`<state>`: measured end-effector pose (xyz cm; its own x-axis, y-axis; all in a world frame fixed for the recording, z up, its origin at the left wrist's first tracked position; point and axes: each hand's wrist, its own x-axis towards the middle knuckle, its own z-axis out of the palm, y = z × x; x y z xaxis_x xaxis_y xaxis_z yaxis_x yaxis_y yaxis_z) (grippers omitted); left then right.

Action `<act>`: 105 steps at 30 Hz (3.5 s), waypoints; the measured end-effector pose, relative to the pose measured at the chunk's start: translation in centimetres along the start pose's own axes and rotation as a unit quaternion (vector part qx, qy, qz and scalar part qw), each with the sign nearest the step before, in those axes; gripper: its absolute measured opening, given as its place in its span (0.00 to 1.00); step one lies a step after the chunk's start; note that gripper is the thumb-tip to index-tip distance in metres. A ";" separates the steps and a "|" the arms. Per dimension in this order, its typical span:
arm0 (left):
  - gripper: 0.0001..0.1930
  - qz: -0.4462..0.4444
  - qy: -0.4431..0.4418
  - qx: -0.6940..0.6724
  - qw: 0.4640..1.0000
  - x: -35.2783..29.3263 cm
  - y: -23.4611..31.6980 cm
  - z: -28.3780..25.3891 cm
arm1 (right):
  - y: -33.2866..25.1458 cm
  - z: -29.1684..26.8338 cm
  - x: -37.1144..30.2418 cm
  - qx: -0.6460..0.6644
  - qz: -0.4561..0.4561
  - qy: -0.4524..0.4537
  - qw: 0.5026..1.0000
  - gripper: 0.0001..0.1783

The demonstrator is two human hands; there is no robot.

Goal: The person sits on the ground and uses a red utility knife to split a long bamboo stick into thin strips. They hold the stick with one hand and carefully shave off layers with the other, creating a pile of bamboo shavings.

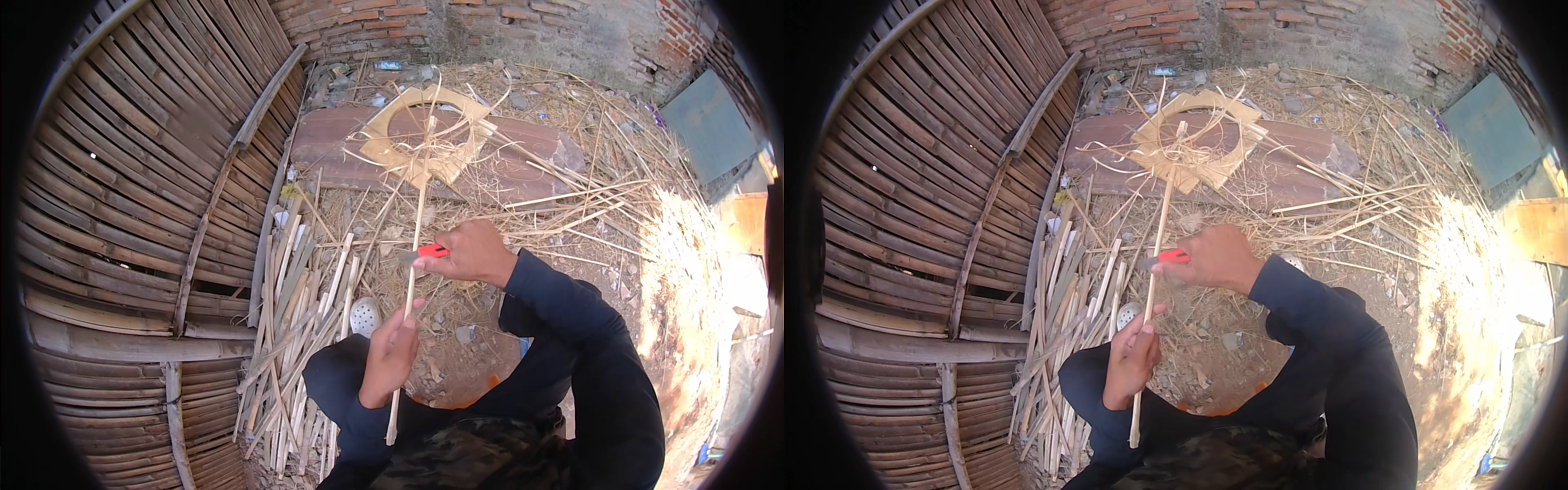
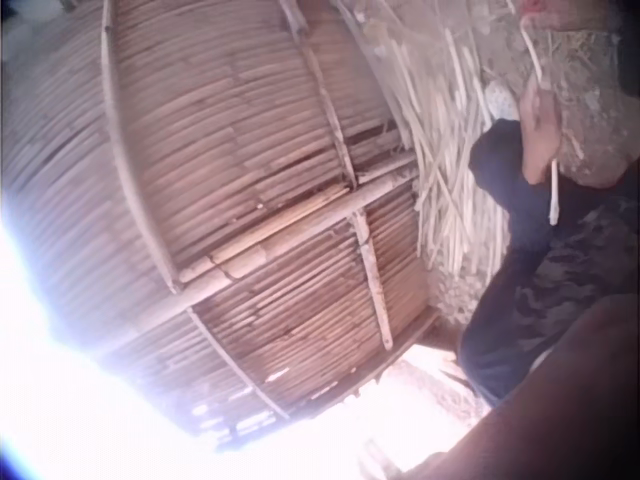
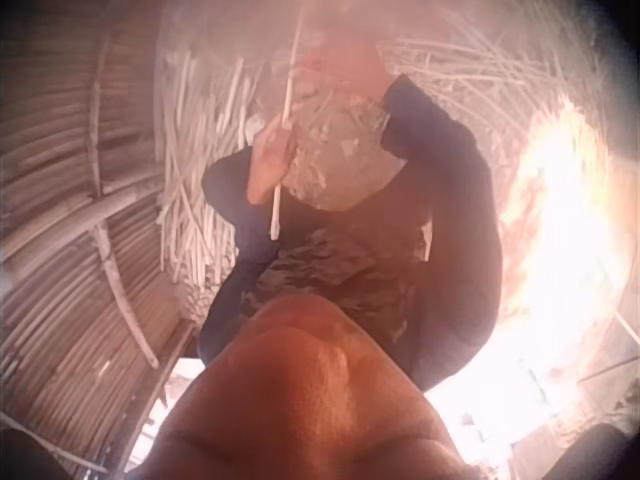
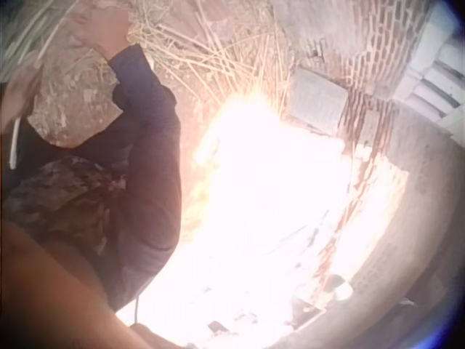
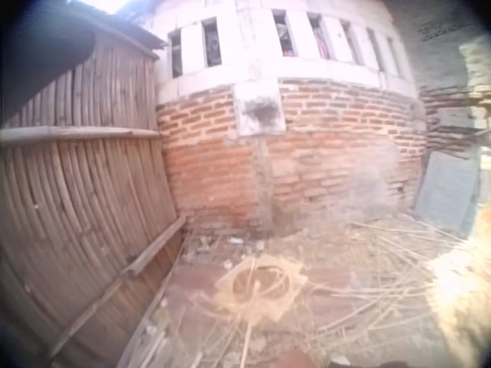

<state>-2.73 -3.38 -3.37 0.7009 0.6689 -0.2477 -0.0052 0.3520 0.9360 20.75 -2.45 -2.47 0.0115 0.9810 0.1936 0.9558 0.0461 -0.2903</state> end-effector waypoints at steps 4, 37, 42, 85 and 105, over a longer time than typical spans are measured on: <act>0.19 0.056 0.037 0.095 0.993 -0.1 -0.1 0.2 | -1.4 1.4 -1.4 0.013 -0.077 0.065 0.995 0.35; 0.18 -0.001 -0.041 0.041 0.998 -0.5 -1.3 1.0 | 10.1 1.1 3.7 -0.041 0.239 0.090 0.966 0.42; 0.18 0.039 0.013 0.011 0.999 -0.1 -0.8 0.2 | 2.3 -1.3 0.3 0.032 0.040 0.020 0.998 0.36; 0.17 0.002 0.002 0.018 1.000 -1.2 0.3 -0.2 | -0.8 1.8 -0.8 0.025 -0.073 0.071 0.995 0.34; 0.16 0.017 -0.055 0.099 0.993 -1.7 0.0 2.1 | 11.5 0.1 4.7 -0.108 0.203 0.143 0.963 0.42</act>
<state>-2.44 -5.84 -2.44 0.7760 0.5992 -0.1968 0.1025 0.1881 0.9768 31.72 2.74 -4.98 0.4488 0.8164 0.3636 0.8935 -0.4012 -0.2018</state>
